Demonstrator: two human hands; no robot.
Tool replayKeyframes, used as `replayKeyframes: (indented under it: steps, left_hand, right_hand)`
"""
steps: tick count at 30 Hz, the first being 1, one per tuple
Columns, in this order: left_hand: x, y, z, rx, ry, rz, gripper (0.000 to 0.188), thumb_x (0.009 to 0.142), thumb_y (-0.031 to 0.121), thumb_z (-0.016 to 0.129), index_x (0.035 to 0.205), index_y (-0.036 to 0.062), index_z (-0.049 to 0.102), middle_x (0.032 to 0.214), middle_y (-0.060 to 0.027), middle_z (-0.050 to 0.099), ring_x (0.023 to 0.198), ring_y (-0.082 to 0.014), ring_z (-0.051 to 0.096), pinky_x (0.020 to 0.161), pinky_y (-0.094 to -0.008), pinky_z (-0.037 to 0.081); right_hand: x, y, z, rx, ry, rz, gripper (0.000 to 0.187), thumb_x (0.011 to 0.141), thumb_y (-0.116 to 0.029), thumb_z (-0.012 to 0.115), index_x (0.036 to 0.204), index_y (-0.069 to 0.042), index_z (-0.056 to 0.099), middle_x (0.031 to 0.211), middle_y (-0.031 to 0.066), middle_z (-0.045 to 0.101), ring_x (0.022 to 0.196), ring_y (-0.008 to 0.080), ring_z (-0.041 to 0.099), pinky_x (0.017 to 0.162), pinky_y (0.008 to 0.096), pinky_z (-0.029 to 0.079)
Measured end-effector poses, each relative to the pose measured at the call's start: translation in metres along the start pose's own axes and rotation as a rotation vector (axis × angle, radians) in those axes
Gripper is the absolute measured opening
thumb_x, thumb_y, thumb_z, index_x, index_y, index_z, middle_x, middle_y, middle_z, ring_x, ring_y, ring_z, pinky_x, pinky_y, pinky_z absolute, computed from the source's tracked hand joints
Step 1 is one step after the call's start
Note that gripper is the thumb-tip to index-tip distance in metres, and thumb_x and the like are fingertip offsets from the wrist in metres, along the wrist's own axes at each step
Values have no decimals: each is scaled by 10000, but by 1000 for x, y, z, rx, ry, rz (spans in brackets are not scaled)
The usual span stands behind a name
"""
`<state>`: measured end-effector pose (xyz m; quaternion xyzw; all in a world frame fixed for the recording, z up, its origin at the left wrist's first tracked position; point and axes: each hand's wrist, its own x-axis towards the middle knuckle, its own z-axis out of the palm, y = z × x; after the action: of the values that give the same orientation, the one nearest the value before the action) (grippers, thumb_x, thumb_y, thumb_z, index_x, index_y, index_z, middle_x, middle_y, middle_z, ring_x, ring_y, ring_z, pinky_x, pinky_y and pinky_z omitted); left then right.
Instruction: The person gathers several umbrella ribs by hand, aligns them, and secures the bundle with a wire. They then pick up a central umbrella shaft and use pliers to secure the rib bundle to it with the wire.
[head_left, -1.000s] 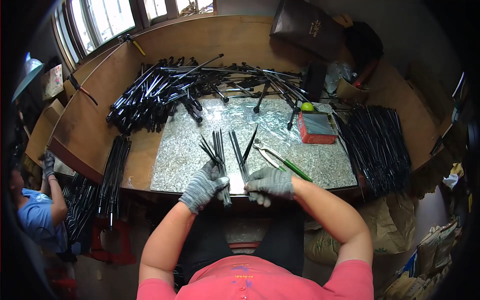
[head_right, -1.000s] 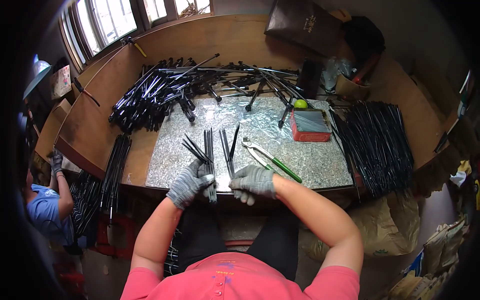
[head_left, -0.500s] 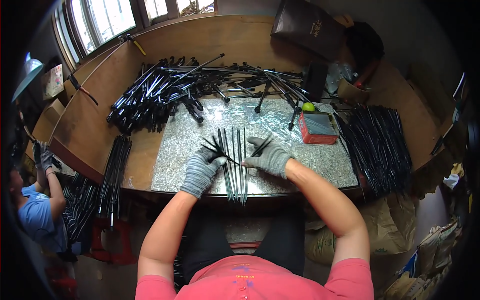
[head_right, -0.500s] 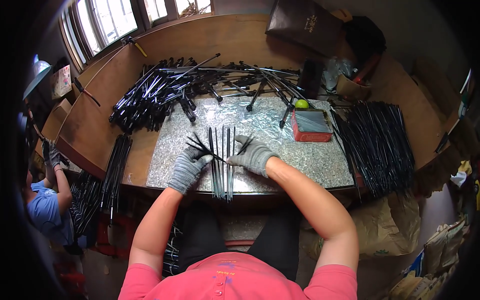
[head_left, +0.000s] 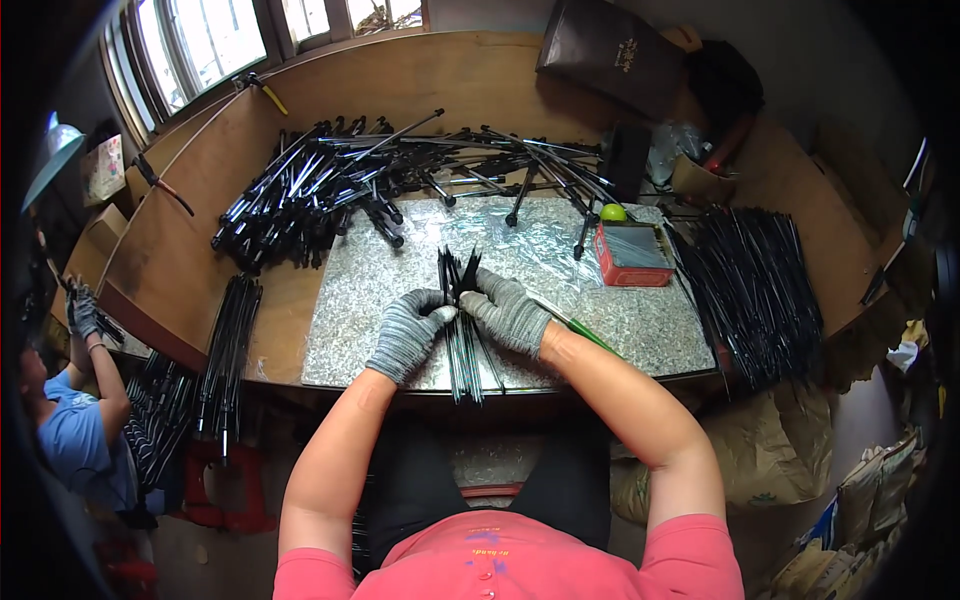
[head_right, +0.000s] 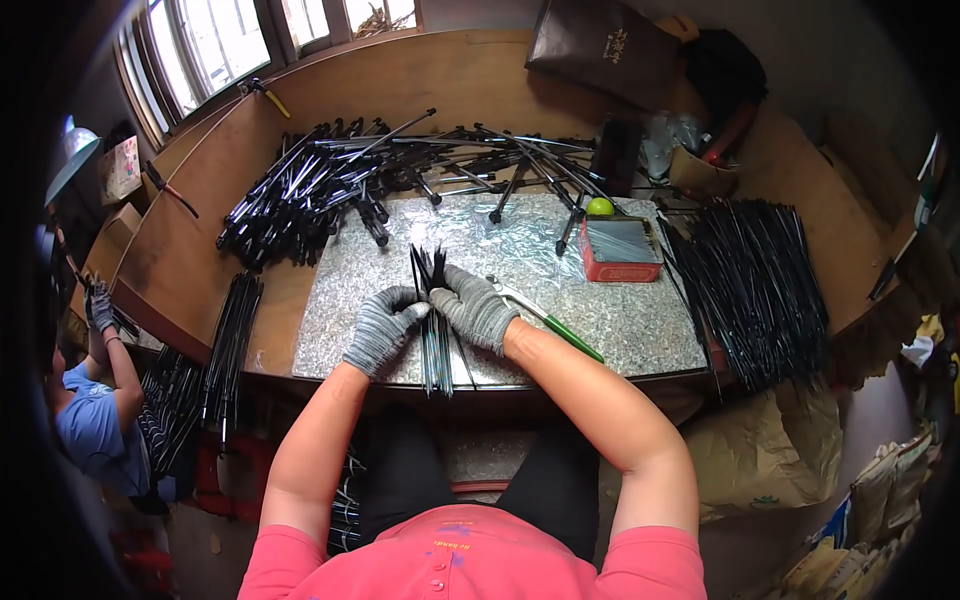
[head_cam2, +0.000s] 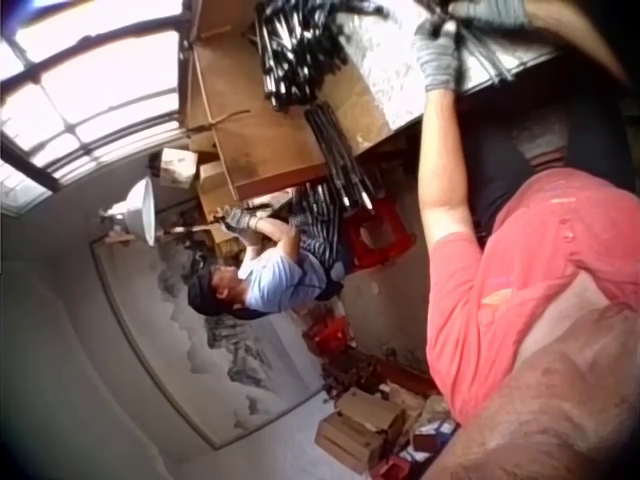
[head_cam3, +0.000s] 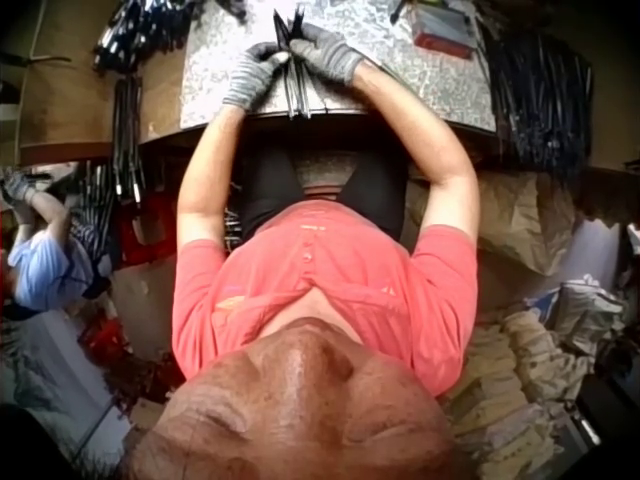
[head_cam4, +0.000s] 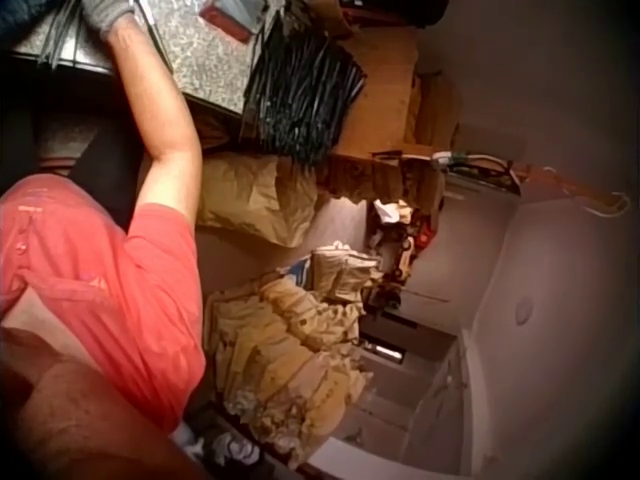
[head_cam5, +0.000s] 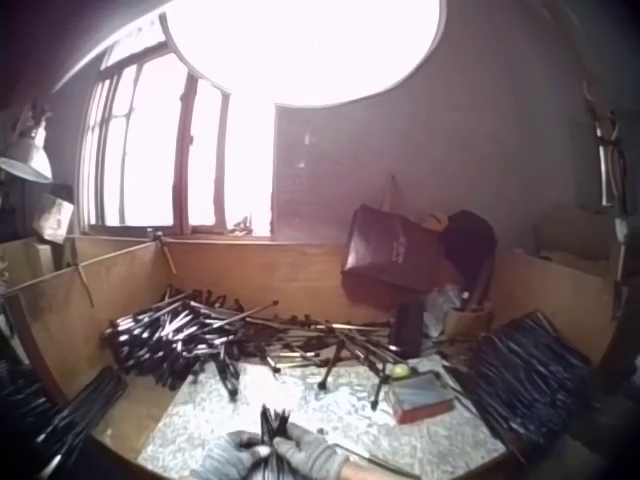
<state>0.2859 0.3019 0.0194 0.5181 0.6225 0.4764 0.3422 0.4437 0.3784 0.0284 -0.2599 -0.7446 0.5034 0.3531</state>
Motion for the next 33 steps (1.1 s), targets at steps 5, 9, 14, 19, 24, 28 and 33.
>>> replayKeyframes:
  steps: [5, 9, 14, 19, 24, 28, 33]
  left_hand:
    - [-6, -3, -4, 36, -18, 75, 176, 805, 89, 647, 946, -13, 623, 830, -86, 650, 748, -126, 574, 709, -272, 481]
    - [-23, -13, -17, -156, 14, -34, 142, 833, 116, 625, 930, 15, 611, 833, -57, 631, 722, -103, 548, 675, -256, 471]
    - [-44, -32, -45, -212, 234, 87, 194, 853, 184, 618, 971, 33, 588, 862, -53, 616, 746, -107, 551, 696, -255, 465]
    - [-33, -2, -11, 92, 177, 229, 258, 840, 200, 634, 1019, 21, 582, 875, -55, 622, 784, -111, 550, 724, -255, 458]
    - [-19, 16, 13, 159, 4, 58, 326, 815, 146, 642, 1099, 2, 572, 883, -76, 640, 776, -120, 552, 724, -260, 460]
    - [-8, 16, 15, 187, -10, 53, 313, 812, 113, 633, 1096, -6, 581, 872, -71, 644, 757, -120, 552, 708, -260, 464]
    - [4, -1, 21, 21, 39, 74, 254, 810, 97, 637, 1034, -18, 605, 852, -50, 640, 741, -104, 540, 682, -250, 465]
  right_hand:
    - [1, -10, 3, -221, -91, 78, 286, 808, -222, 601, 983, 5, 605, 882, 180, 634, 831, 263, 606, 784, 344, 465]
    - [2, 4, -7, -178, -90, 93, 276, 802, -223, 616, 965, 0, 609, 873, 168, 637, 843, 265, 602, 790, 332, 463]
    - [-5, 10, -23, -90, -13, 159, 193, 794, -199, 664, 901, -42, 627, 822, 41, 628, 774, 128, 548, 746, 286, 447]
    - [1, -6, -10, 8, -89, 179, 215, 776, -188, 688, 933, -50, 639, 837, 37, 643, 797, 122, 562, 751, 280, 452]
    - [1, -19, -13, -6, -132, 187, 306, 707, -140, 733, 975, -27, 639, 881, 75, 665, 782, 135, 593, 742, 280, 474]
    - [3, -10, -21, -72, -166, 135, 299, 713, -155, 731, 971, -29, 649, 886, 76, 667, 786, 140, 602, 725, 286, 477]
    - [7, 2, -22, -259, -163, 91, 289, 724, -174, 721, 959, -21, 650, 874, 97, 665, 784, 165, 610, 724, 291, 475]
